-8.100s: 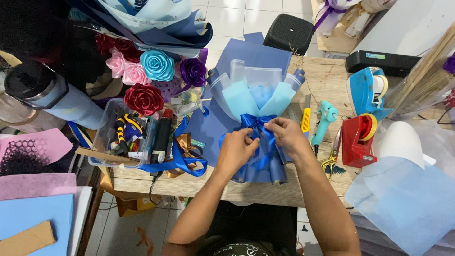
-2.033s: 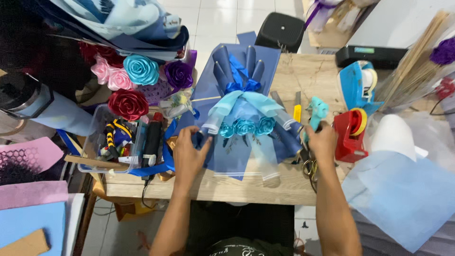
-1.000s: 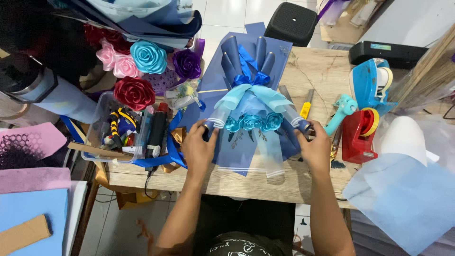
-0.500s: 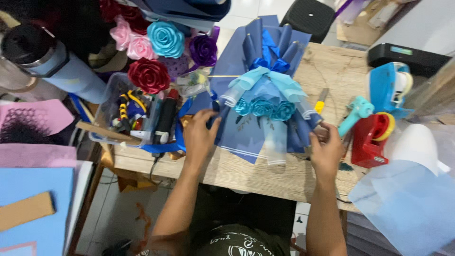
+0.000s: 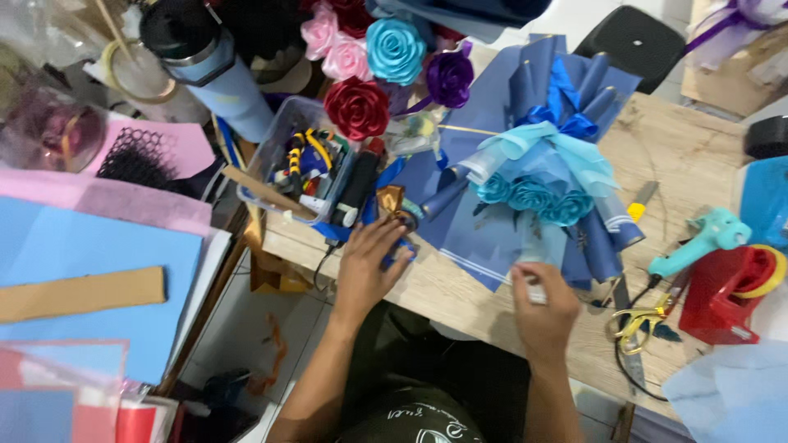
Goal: The person ties a blue ribbon into a bow around a bouquet wrapped in blue paper. They use scissors to trim the ribbon ends and a hot glue gun to secure the bow. Finally, they attach a small tag to the bouquet.
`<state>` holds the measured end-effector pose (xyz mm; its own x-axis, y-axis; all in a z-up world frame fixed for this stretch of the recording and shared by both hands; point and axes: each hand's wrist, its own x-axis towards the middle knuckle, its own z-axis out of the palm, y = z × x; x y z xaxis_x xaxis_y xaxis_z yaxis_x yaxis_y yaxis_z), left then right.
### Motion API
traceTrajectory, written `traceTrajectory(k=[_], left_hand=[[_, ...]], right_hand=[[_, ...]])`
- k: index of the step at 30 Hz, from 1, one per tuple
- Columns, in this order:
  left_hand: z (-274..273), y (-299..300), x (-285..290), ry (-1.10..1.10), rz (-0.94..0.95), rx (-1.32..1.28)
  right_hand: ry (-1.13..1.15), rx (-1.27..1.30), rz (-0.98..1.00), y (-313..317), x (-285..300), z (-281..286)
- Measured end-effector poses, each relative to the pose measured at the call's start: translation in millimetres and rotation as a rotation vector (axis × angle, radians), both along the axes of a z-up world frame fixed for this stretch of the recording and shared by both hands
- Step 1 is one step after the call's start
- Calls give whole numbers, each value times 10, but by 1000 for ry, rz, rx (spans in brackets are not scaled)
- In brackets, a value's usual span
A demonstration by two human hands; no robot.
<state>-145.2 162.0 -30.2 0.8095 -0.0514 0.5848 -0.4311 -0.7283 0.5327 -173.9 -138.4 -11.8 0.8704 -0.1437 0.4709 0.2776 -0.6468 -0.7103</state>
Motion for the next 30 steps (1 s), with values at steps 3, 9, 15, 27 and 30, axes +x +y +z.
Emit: traceTrajectory(k=[3,9,15,27,30], left_hand=[[-309,70,-25,11,24,147],[70,162,-2,57,229,136],[217,-76,654,-35,96,60],[-209,-22,1885,-226,309,430],[141,-75,1509,-223,167,272]], right_hand=[[-35,-129,216,327,67,-198],[0,-477,221,183,170,-644],[-5,-438,142,100,113,-564],[-129,-367,151,76,81,-517],[-136,-332,156,80,71,-442]])
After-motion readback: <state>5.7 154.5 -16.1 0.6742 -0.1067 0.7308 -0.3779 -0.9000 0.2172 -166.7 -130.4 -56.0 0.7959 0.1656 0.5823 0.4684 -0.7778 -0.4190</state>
